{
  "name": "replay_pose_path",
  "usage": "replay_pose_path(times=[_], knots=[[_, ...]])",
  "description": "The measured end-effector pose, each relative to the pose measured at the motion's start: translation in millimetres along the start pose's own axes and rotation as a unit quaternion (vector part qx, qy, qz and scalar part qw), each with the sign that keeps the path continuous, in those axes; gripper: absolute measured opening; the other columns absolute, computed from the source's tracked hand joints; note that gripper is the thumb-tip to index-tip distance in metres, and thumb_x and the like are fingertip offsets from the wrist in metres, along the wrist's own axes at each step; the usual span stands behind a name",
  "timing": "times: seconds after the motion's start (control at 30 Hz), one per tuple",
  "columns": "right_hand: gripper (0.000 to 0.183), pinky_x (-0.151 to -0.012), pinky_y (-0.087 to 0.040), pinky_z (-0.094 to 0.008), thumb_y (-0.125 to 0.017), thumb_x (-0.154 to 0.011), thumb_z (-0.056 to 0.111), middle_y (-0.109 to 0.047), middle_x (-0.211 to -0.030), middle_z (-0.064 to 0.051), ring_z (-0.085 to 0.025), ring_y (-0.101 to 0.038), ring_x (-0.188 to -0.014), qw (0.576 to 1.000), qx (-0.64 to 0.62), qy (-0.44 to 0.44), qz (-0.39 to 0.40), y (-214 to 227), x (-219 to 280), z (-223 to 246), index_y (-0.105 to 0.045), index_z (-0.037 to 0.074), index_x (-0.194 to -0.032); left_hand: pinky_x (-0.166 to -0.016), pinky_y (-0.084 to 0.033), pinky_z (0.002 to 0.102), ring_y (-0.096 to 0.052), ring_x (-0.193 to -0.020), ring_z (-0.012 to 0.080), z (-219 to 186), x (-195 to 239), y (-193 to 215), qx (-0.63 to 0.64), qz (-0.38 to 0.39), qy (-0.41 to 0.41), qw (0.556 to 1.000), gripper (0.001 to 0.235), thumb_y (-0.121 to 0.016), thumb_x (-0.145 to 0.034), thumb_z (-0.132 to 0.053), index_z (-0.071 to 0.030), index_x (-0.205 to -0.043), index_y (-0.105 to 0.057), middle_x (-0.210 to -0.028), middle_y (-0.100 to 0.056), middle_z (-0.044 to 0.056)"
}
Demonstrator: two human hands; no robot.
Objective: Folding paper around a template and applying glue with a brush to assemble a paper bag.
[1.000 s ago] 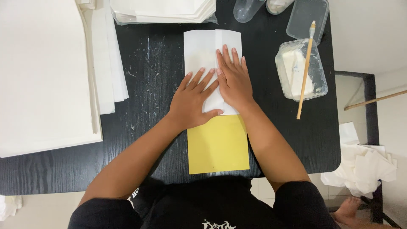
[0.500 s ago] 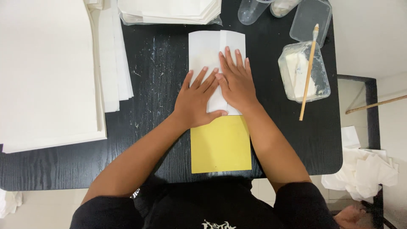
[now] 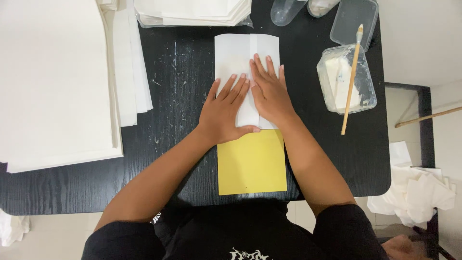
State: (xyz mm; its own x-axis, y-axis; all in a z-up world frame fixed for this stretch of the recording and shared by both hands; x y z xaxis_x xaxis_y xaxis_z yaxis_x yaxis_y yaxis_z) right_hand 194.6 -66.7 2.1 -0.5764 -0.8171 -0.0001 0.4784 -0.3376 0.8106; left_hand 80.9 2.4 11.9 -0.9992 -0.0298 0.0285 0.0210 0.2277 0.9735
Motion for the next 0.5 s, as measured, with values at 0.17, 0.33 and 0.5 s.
replay_pose_path(times=[0.17,0.33,0.5], knots=[[0.059,-0.123,0.013,-0.060,-0.036,-0.112,0.028,-0.012,-0.174,-0.010,-0.033,0.001,-0.160,1.000,0.002,-0.005,-0.004,2,3,12,-0.025,0.008,-0.166,-0.131,-0.001,0.053,-0.008,-0.161,0.0267,-1,1,2,0.001,0.021,0.000,1.000,0.126,-0.029,-0.079,-0.100,-0.010,-0.166,-0.014,-0.175,-0.011,0.007],[0.058,-0.123,0.011,-0.063,-0.033,-0.112,0.024,-0.013,-0.174,-0.011,-0.034,-0.001,-0.160,0.996,0.093,-0.010,-0.011,-7,1,14,-0.025,0.006,-0.166,-0.131,0.000,0.052,-0.006,-0.161,0.0269,-1,0,1,-0.007,0.027,-0.001,1.000,0.132,-0.024,-0.075,-0.103,-0.008,-0.166,-0.014,-0.175,-0.011,0.009],[0.057,-0.126,0.000,-0.060,-0.028,-0.114,0.028,-0.010,-0.174,-0.010,-0.032,-0.006,-0.160,0.992,0.126,-0.015,0.001,-12,-1,9,-0.020,0.009,-0.167,-0.130,0.000,0.053,-0.007,-0.161,0.0293,0,-2,1,0.021,0.032,-0.004,0.999,0.132,-0.028,-0.078,-0.102,-0.003,-0.165,-0.015,-0.174,-0.012,0.014]])
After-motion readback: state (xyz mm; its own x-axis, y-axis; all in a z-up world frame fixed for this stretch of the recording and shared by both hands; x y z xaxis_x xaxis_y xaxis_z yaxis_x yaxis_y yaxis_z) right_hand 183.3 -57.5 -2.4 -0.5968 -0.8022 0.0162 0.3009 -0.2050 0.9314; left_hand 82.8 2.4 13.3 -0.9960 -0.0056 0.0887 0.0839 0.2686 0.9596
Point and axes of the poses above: each hand's wrist, its own x-axis away from the middle knuckle, its own y-axis out of the back of the hand, z = x × y, the point moved 8 cm from there along -x, towards the middle knuckle
